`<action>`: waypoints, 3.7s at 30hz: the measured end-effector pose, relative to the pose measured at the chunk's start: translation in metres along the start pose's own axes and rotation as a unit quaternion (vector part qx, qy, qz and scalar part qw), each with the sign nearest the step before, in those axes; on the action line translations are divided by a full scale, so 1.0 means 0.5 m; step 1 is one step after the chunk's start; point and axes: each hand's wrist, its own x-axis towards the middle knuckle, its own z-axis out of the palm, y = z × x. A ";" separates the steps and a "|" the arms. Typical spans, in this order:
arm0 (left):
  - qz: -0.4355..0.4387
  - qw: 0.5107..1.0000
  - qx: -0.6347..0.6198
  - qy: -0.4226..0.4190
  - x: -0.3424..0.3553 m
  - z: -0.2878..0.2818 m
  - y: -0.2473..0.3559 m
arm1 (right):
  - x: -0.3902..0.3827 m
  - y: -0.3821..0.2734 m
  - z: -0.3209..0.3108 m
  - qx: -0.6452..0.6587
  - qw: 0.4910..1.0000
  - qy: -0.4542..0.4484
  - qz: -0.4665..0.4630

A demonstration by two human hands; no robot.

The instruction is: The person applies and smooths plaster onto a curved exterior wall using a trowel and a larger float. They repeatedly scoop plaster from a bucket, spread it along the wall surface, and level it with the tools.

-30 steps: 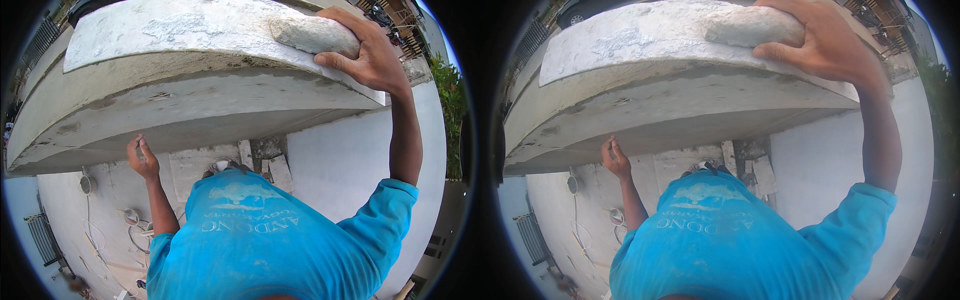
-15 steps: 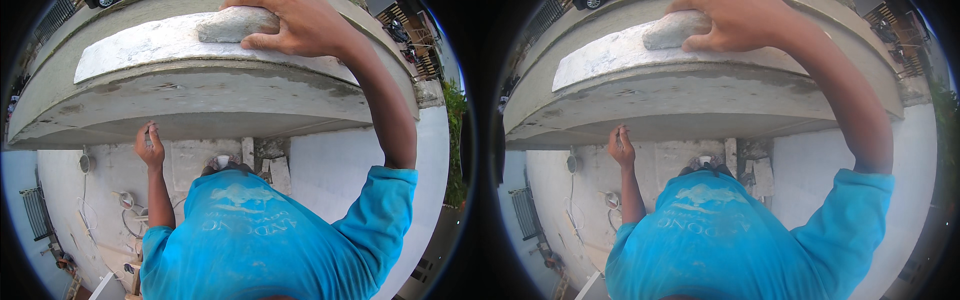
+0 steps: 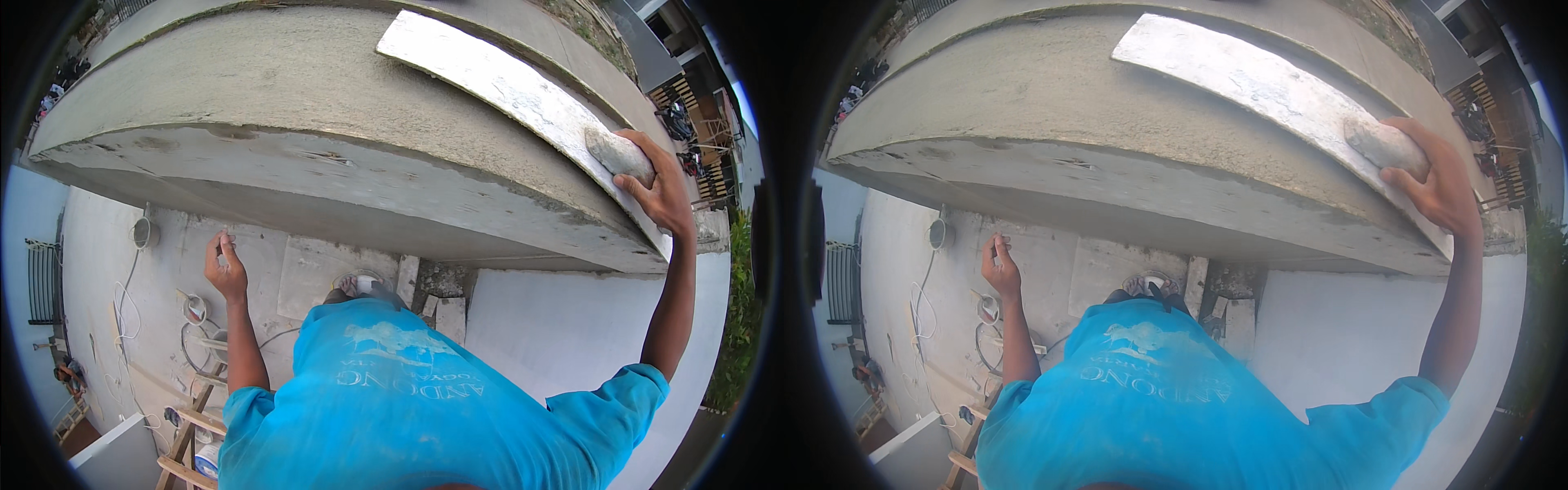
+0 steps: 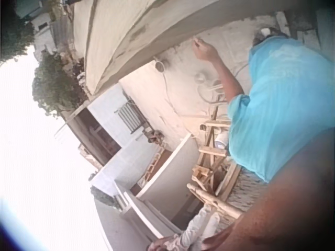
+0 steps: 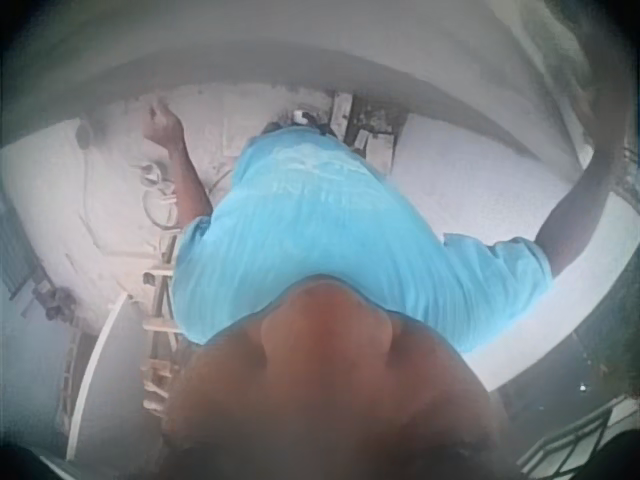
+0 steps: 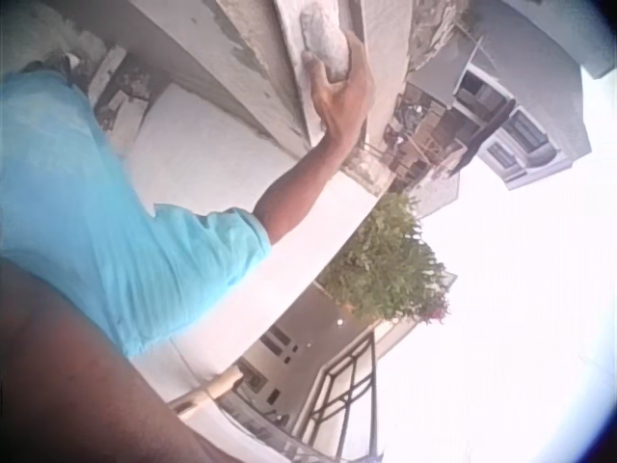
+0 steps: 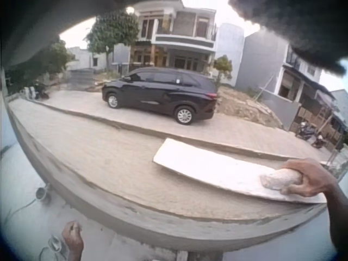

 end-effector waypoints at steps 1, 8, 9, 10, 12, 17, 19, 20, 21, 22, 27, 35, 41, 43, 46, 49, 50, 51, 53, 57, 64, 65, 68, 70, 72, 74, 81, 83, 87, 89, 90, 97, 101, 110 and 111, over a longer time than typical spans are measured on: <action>0.046 0.999 -0.006 0.011 0.012 0.004 0.010 | 0.005 -0.011 0.002 0.018 0.999 -0.002 -0.037; 0.223 0.966 -0.035 0.122 0.138 0.118 0.130 | 0.059 -0.122 0.046 0.017 0.984 0.025 -0.176; 0.217 0.963 -0.049 0.149 0.158 0.128 0.141 | 0.065 -0.138 0.048 0.025 0.985 0.023 -0.172; 0.208 0.960 -0.065 0.175 0.176 0.139 0.148 | 0.072 -0.156 0.051 0.032 0.985 0.019 -0.168; 0.192 0.956 -0.096 0.199 0.206 0.164 0.159 | 0.093 -0.194 0.056 0.044 0.985 0.013 -0.168; 0.220 0.941 -0.102 0.237 0.249 0.236 0.161 | 0.168 -0.318 0.065 -0.002 0.986 -0.045 -0.163; 0.204 0.941 -0.119 0.243 0.250 0.251 0.156 | 0.210 -0.377 0.078 -0.003 0.979 -0.053 -0.197; 0.205 0.939 -0.122 0.246 0.249 0.254 0.154 | 0.235 -0.408 0.090 -0.021 0.977 -0.034 -0.209; 0.204 0.938 -0.124 0.250 0.247 0.256 0.152 | 0.262 -0.440 0.106 -0.009 0.964 -0.005 -0.266; 0.206 0.938 -0.114 0.256 0.245 0.255 0.150 | 0.294 -0.473 0.119 -0.028 0.961 0.011 -0.274; 0.209 0.938 -0.092 0.260 0.243 0.255 0.142 | 0.475 -0.655 0.172 -0.076 0.934 0.090 -0.337; 0.215 0.937 -0.067 0.268 0.246 0.246 0.138 | 0.682 -0.767 0.168 -0.082 0.942 0.059 -0.319; 0.250 0.935 -0.042 0.246 0.297 0.199 0.109 | 0.568 -0.589 0.151 -0.014 0.966 0.006 -0.258; 0.258 0.931 -0.047 0.253 0.312 0.199 0.107 | 0.520 -0.525 0.131 0.022 0.971 -0.026 -0.237; 0.283 0.919 -0.044 0.271 0.314 0.206 0.115 | 0.502 -0.495 0.128 -0.010 0.950 0.025 -0.312; 0.266 0.922 -0.056 0.278 0.306 0.212 0.121 | 0.536 -0.547 0.141 0.009 0.953 0.000 -0.301; 0.257 0.927 -0.049 0.269 0.303 0.213 0.122 | 0.563 -0.580 0.146 0.013 0.952 -0.004 -0.305; 0.259 0.928 -0.036 0.266 0.301 0.213 0.122 | 0.591 -0.620 0.152 0.031 0.940 -0.008 -0.341; 0.259 0.933 -0.009 0.249 0.299 0.211 0.120 | 0.664 -0.716 0.176 0.012 0.928 0.011 -0.373; 0.278 0.932 0.015 0.233 0.298 0.214 0.121 | 0.824 -0.926 0.218 -0.056 0.921 0.033 -0.383; 0.271 0.933 0.014 0.238 0.303 0.214 0.130 | 0.935 -1.258 0.199 -0.044 0.924 -0.044 -0.378; 0.271 0.929 0.019 0.251 0.304 0.214 0.131 | 0.943 -1.294 0.204 -0.053 0.918 -0.037 -0.391; 0.264 0.928 0.041 0.261 0.304 0.213 0.134 | 0.970 -1.351 0.224 -0.072 0.897 -0.008 -0.436; 0.262 0.930 0.041 0.257 0.302 0.214 0.133 | 0.984 -1.342 0.230 -0.077 0.878 0.019 -0.471; 0.265 0.930 0.034 0.251 0.301 0.217 0.128 | 0.983 -1.299 0.218 -0.095 0.877 0.000 -0.472; 0.256 0.932 0.017 0.256 0.302 0.221 0.121 | 0.959 -1.234 0.199 -0.102 0.877 -0.020 -0.469; 0.205 0.928 -0.077 0.300 0.307 0.229 0.107 | 0.738 -0.890 0.182 -0.078 0.934 -0.055 -0.343; 0.184 0.938 -0.074 0.283 0.305 0.224 0.105 | 0.632 -0.774 0.152 -0.008 0.931 -0.080 -0.357; 0.170 0.948 -0.075 0.259 0.300 0.218 0.105 | 0.472 -0.626 0.118 -0.007 0.952 -0.081 -0.294; 0.178 0.946 -0.066 0.261 0.301 0.217 0.105 | 0.463 -0.611 0.117 -0.013 0.941 -0.062 -0.331; 0.184 0.944 -0.067 0.264 0.302 0.218 0.105 | 0.481 -0.624 0.124 -0.007 0.944 -0.066 -0.323; 0.199 0.939 -0.051 0.274 0.307 0.217 0.098 | 0.833 -1.049 0.177 -0.038 0.904 -0.019 -0.426; 0.191 0.943 -0.032 0.272 0.309 0.213 0.096 | 0.855 -1.203 0.187 -0.003 0.919 -0.075 -0.387; 0.173 0.948 -0.051 0.263 0.308 0.206 0.097 | 0.576 -0.808 0.162 -0.016 0.920 -0.053 -0.389; 0.170 0.947 -0.056 0.265 0.309 0.206 0.098 | 0.519 -0.743 0.142 0.046 0.920 -0.081 -0.380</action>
